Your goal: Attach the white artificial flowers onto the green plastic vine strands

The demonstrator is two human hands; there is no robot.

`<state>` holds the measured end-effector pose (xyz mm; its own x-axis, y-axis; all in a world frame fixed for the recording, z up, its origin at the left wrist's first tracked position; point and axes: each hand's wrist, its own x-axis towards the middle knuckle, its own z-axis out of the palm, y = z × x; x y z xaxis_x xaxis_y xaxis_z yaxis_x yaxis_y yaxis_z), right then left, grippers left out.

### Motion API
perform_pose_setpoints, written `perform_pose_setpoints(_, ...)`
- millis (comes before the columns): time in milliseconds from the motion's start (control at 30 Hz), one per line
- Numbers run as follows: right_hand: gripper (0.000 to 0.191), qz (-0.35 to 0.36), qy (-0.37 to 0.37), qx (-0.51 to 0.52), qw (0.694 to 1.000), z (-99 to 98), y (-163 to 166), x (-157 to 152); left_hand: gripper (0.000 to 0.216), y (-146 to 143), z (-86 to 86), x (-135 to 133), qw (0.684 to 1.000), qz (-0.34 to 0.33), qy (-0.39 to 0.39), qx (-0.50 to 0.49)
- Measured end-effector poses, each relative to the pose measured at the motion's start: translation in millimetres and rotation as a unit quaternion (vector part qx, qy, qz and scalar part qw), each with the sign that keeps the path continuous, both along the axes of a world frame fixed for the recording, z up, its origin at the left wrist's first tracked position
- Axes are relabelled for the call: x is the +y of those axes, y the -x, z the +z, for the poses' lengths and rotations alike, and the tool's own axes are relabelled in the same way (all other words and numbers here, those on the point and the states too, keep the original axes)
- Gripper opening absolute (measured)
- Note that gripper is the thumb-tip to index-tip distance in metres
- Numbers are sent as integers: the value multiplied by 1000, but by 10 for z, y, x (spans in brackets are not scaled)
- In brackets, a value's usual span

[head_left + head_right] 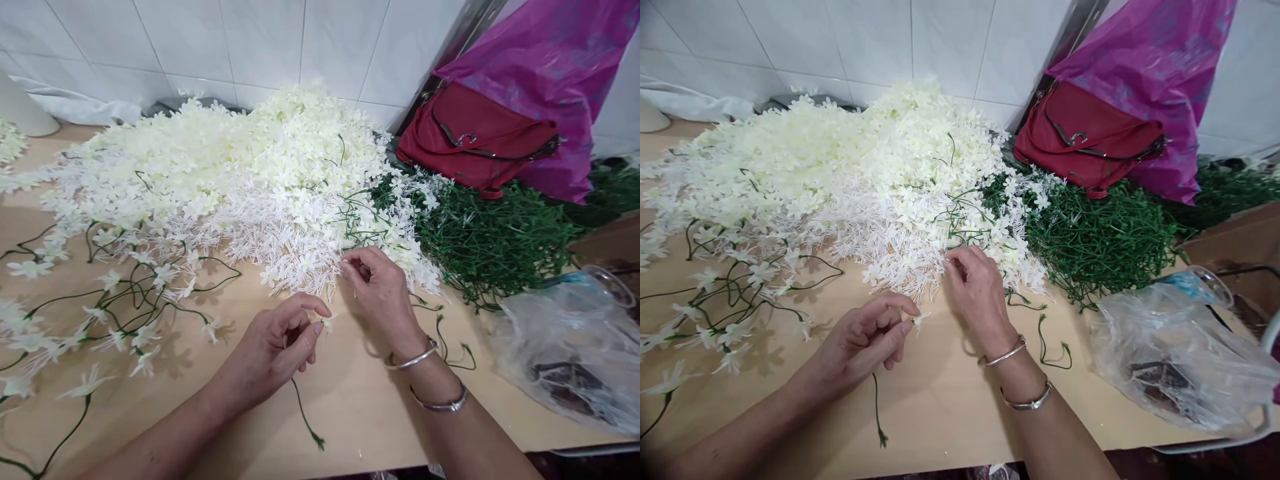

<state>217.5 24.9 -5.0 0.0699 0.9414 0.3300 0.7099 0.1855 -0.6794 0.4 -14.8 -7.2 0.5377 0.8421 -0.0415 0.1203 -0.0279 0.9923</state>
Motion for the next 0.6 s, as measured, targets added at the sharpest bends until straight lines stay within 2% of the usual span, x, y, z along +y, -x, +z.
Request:
perform_pose_setpoints(100, 12, -1, -37, 42, 998, 55, 1, -23, 23, 2, 32, -1, 999, -20, -31, 25)
perform_pose_setpoints(200, 7, 0, -57, 131, 990, 148, 5, -68, 28, 3, 75, 6, 995, -58, -62, 48)
perform_pose_setpoints(333, 5, 27, -3, 221, 975, 195, 40, -111, 21, 16, 107, 37, 978, -94, -167, 77)
perform_pose_setpoints(433, 8, 37, 35, 263, 963, 192, 58, -120, 27, 49, 110, 70, 949, -99, -277, 115)
perform_pose_setpoints(533, 12, 49, 73, 306, 948, 201, 66, -125, 25, 89, 118, 80, 922, -68, -351, 146)
perform_pose_setpoints(600, 13, 57, 88, 330, 938, 207, 89, -135, 15, 100, 127, 70, 930, 12, -344, 130)
